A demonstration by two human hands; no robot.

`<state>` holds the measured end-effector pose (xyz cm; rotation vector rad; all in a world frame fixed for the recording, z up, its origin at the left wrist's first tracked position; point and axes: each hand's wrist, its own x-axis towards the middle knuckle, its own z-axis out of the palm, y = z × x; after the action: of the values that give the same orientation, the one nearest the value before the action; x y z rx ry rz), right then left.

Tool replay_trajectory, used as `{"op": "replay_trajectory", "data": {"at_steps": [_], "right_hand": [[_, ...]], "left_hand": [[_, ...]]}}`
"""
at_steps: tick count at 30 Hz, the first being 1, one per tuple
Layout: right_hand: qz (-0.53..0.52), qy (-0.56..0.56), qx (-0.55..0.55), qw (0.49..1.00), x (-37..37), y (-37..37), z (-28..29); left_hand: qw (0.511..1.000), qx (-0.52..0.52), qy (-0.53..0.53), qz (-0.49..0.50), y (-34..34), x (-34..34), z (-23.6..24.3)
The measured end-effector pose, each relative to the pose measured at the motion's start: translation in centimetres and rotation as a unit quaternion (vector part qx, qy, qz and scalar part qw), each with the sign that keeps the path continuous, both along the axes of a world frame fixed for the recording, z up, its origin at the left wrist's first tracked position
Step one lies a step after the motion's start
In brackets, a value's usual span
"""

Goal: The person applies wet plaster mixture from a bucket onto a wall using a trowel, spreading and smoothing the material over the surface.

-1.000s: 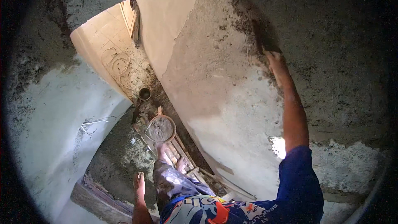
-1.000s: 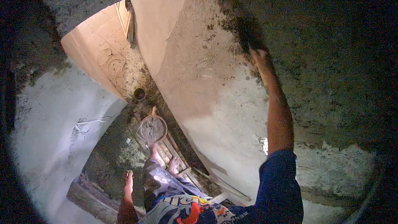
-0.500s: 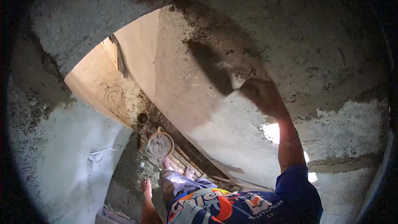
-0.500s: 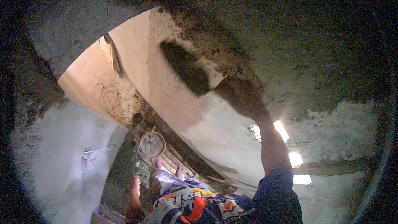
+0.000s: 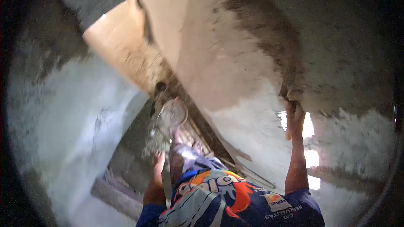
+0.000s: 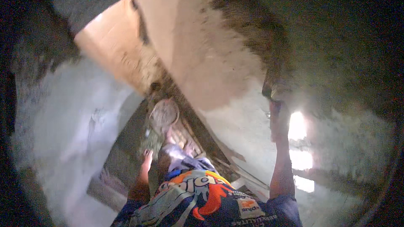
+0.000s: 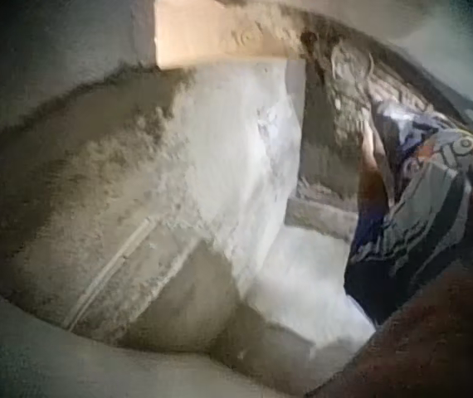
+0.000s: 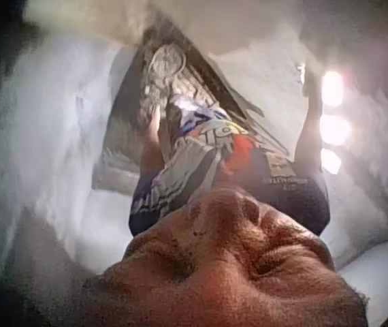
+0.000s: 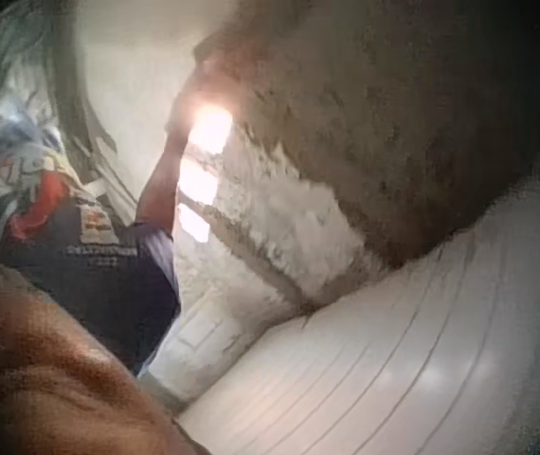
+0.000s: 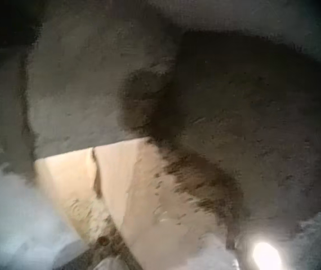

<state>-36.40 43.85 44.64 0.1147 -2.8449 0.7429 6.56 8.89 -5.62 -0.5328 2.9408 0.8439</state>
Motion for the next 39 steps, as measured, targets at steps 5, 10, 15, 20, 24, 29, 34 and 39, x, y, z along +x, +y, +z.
{"op": "replay_trajectory", "data": {"at_steps": [5, 10, 15, 20, 24, 29, 34, 39], "right_hand": [[0.142, -0.298, 0.168, 0.929, 1.4, -6.8, -17.6], [0.315, -0.402, 0.249, 0.823, 2.6, -12.2, -39.2], [0.459, -0.261, 0.298, 0.795, 1.6, -15.3, -58.6], [0.321, -0.417, 0.315, 0.79, 4.2, -19.1, -71.3], [0.284, -0.59, 0.141, 0.743, 6.8, -24.3, -76.0], [-0.159, -0.807, -0.397, 0.407, 8.1, -23.3, -76.9], [-0.026, -0.791, -0.331, 0.514, 9.2, -20.2, -68.1], [0.267, -0.53, 0.214, 0.776, 6.1, -19.9, -72.0]], "left_hand": [[0.932, 0.233, -0.031, 0.276, 7.0, -6.9, 6.4], [0.97, 0.174, -0.106, 0.134, 9.4, -7.9, 12.6], [0.966, 0.168, -0.126, 0.15, 8.9, -5.6, 11.8], [0.948, 0.179, -0.222, 0.143, 9.1, -5.7, 9.9], [0.935, 0.192, -0.252, 0.158, 8.4, -5.1, 8.8], [0.929, 0.208, -0.254, 0.171, 8.0, -5.0, 8.7], [0.933, 0.197, -0.25, 0.167, 7.4, -4.8, 9.5], [0.944, 0.186, -0.228, 0.149, 7.8, -5.1, 8.9]]}}
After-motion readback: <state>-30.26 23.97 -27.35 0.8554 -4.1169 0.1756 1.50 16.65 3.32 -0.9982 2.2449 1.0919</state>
